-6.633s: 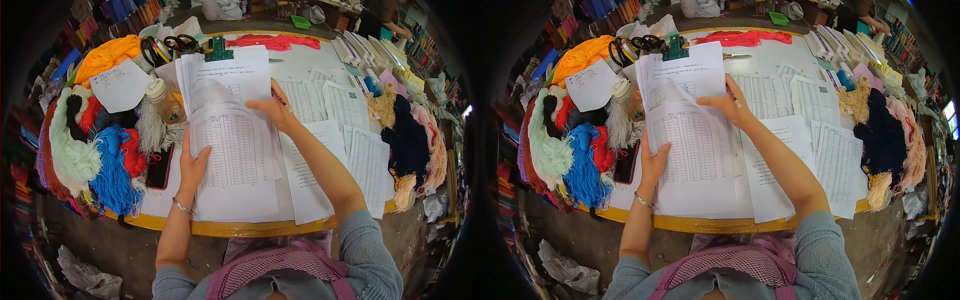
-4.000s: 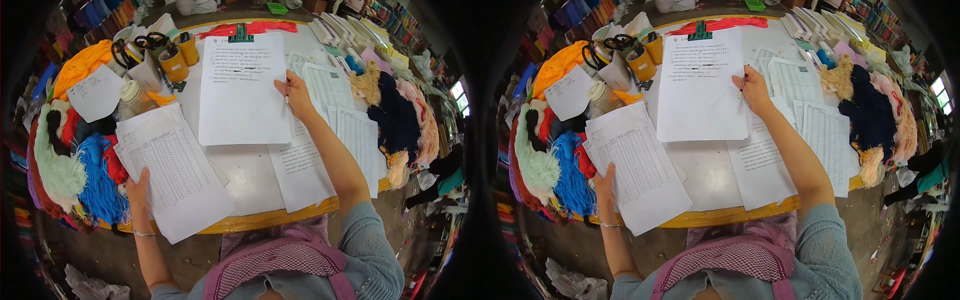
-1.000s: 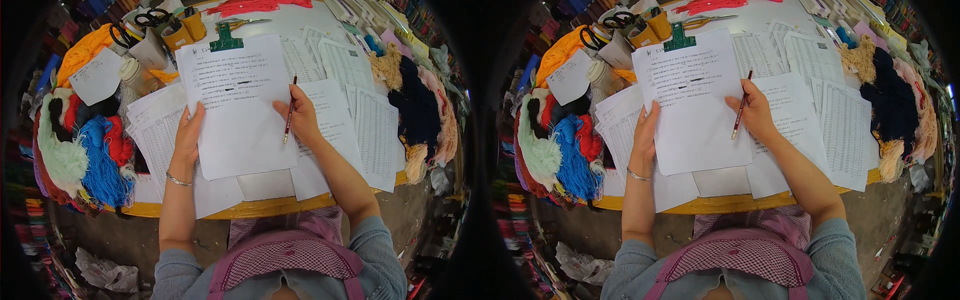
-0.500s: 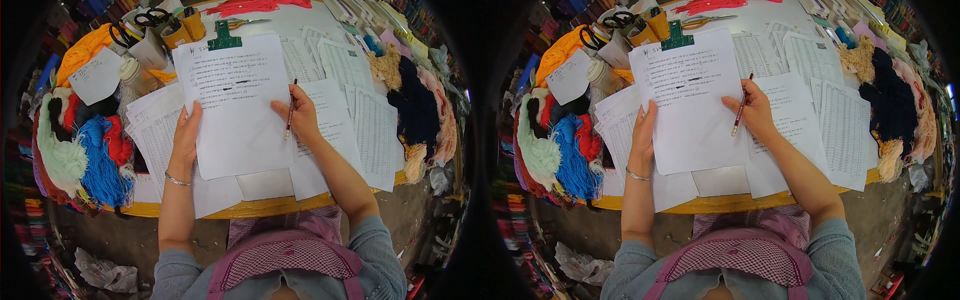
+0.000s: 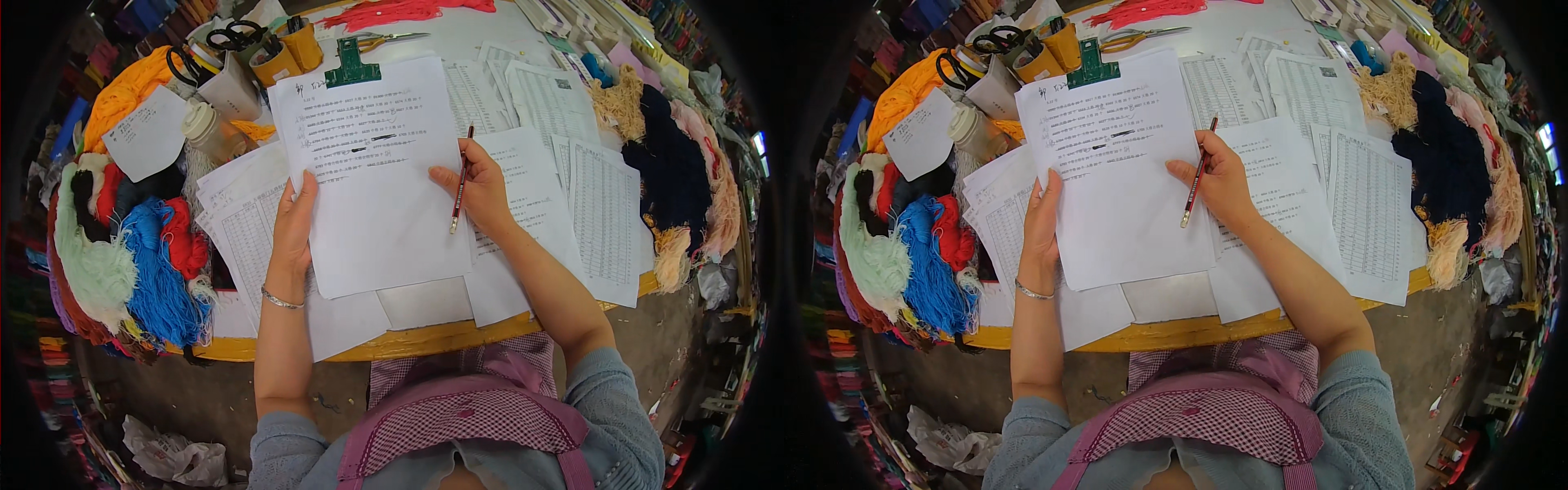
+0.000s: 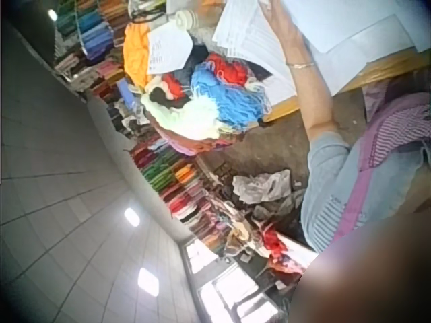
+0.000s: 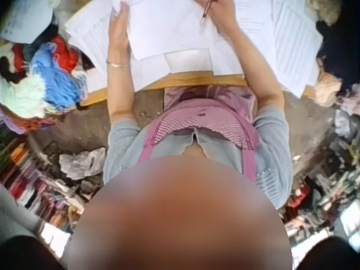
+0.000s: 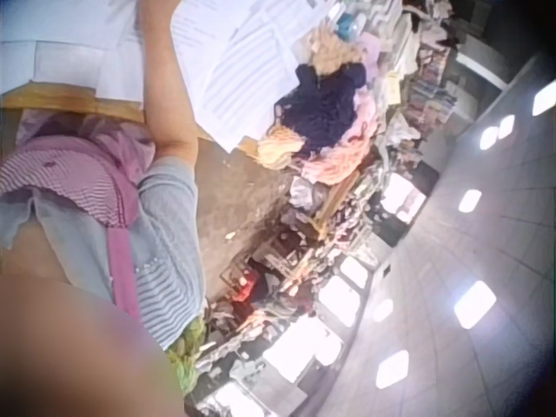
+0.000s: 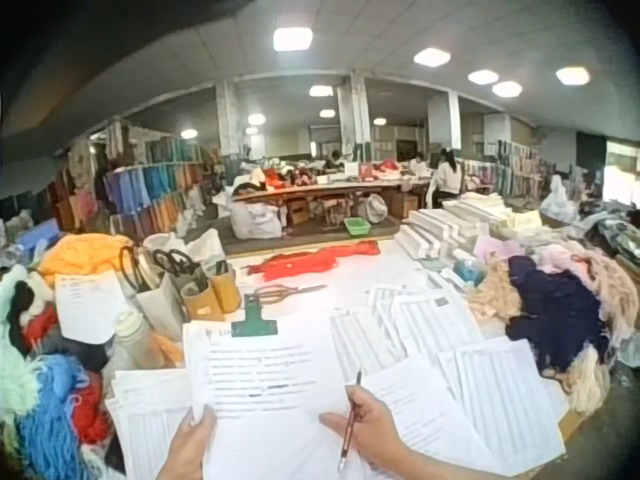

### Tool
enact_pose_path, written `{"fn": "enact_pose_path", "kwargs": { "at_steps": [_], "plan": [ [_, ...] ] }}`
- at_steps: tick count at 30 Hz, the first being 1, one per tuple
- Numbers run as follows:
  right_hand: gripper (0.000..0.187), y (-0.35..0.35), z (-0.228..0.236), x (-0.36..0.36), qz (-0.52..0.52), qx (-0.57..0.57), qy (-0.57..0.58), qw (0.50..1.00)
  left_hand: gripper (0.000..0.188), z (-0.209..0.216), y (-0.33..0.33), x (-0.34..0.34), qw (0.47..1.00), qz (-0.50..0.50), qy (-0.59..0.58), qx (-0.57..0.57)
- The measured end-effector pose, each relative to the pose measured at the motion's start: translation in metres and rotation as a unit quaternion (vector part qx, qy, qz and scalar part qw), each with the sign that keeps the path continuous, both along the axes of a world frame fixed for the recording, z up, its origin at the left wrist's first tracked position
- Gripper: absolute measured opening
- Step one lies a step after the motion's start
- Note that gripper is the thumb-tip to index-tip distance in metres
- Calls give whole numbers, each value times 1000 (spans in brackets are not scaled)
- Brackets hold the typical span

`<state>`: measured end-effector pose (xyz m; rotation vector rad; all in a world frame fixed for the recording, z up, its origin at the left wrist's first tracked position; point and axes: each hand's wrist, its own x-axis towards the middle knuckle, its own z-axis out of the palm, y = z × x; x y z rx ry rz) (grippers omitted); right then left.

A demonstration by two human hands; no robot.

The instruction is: Reviewing, sorting, and writing information on several paper documents at a desk.

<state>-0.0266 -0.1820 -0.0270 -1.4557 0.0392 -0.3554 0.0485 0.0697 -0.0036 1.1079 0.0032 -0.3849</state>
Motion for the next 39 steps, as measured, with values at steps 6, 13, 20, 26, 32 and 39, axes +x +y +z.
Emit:
{"fn": "enact_pose_path", "kwargs": {
  "at_steps": [6,13,20,26,32,39],
  "plan": [
    [33,3,2,-3,1,8,-29,1000,44,2,1,-2,1000,-10,-15,-11],
    [32,4,6,-5,4,13,-28,1000,50,-6,8,3,998,-50,-40,-26],
    [25,-26,11,4,-31,-121,18,992,47,-9,6,5,996,-59,-49,-54],
    [43,-80,30,3,-39,-539,51,840,46,-7,7,3,995,-54,-46,-66],
    [57,-108,30,19,57,-615,62,784,46,-3,5,0,994,-61,-46,-74],
    [61,-104,40,38,85,-686,140,709,45,-3,6,0,995,-54,-43,-69]
  ]
}}
